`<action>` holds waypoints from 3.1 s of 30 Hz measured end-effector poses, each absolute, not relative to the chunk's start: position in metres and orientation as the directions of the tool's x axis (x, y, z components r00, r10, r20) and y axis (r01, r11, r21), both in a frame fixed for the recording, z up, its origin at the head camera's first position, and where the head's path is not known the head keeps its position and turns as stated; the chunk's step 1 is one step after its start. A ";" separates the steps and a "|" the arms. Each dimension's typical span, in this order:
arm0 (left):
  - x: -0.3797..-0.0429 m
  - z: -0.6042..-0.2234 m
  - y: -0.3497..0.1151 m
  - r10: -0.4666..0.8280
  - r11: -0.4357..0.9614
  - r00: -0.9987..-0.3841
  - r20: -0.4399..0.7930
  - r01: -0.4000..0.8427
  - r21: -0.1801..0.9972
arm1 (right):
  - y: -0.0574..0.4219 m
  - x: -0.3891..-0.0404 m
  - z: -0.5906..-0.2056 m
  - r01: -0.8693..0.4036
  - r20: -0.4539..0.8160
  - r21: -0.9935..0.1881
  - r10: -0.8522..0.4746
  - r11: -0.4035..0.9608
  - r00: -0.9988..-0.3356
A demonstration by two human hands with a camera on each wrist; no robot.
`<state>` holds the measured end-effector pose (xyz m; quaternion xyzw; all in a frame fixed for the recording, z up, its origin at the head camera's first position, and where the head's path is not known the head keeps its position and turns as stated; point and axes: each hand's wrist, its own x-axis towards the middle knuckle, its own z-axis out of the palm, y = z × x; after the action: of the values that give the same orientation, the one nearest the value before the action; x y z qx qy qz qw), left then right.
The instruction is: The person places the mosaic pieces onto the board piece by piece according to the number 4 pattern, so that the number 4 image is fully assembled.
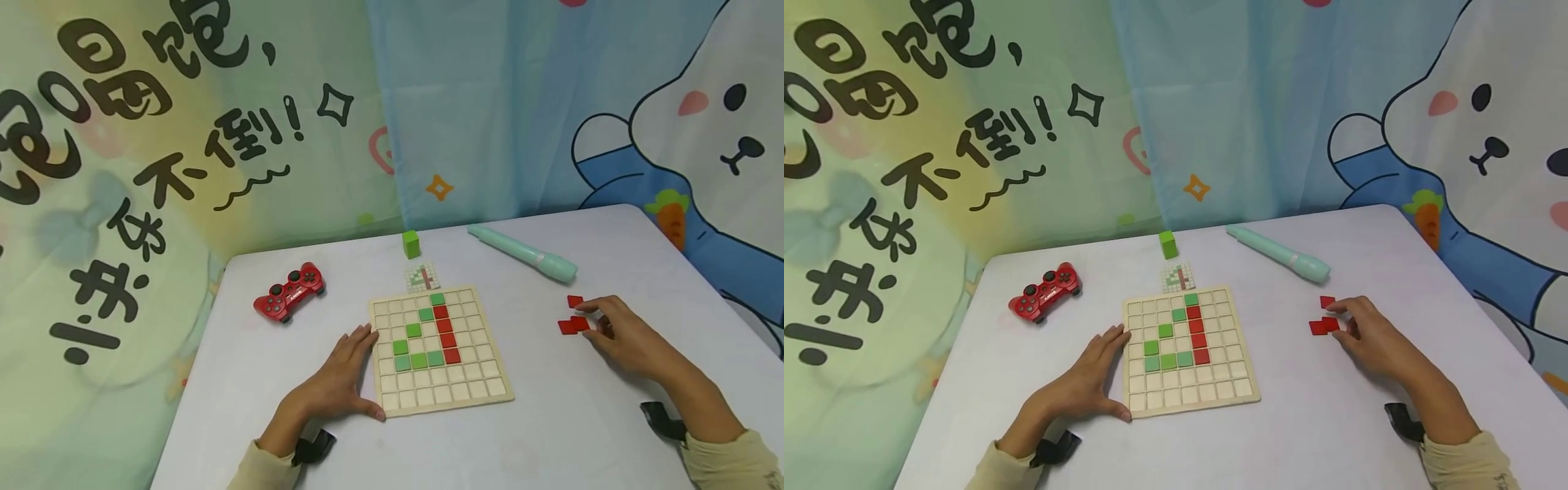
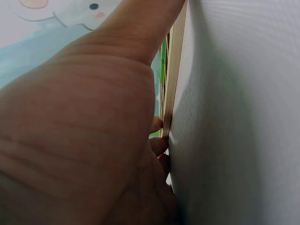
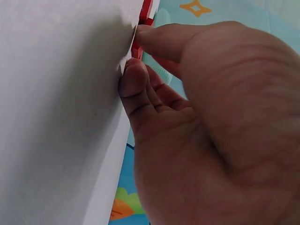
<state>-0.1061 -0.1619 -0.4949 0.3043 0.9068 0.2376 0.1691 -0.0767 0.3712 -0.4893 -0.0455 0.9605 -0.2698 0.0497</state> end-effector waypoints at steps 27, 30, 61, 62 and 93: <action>-0.109 -0.495 -0.161 0.627 0.717 -0.756 -0.186 0.468 0.517 | 0.343 -0.074 -0.471 -0.123 0.059 -0.512 -0.108 0.850 -0.992; -0.110 -0.497 -0.160 0.630 0.717 -0.754 -0.184 0.475 0.510 | 0.323 -0.074 -0.462 -0.183 0.059 -0.507 -0.178 0.842 -0.982; -0.109 -0.494 -0.159 0.624 0.719 -0.758 -0.188 0.464 0.518 | 0.188 -0.091 -0.468 -0.657 0.058 -0.475 -0.725 0.585 -0.687; -0.109 -0.495 -0.159 0.624 0.719 -0.758 -0.188 0.464 0.516 | 0.187 -0.091 -0.468 -0.662 0.070 -0.473 -0.724 0.582 -0.687; -0.109 -0.497 -0.160 0.625 0.723 -0.758 -0.185 0.473 0.504 | 0.273 -0.083 -0.453 -0.389 0.210 -0.608 -0.332 0.692 -0.920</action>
<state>-0.1091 -0.1602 -0.4968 0.3011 0.9117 0.2189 0.1737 -0.0827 0.2731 -0.4525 -0.1959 0.9188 -0.3400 -0.0419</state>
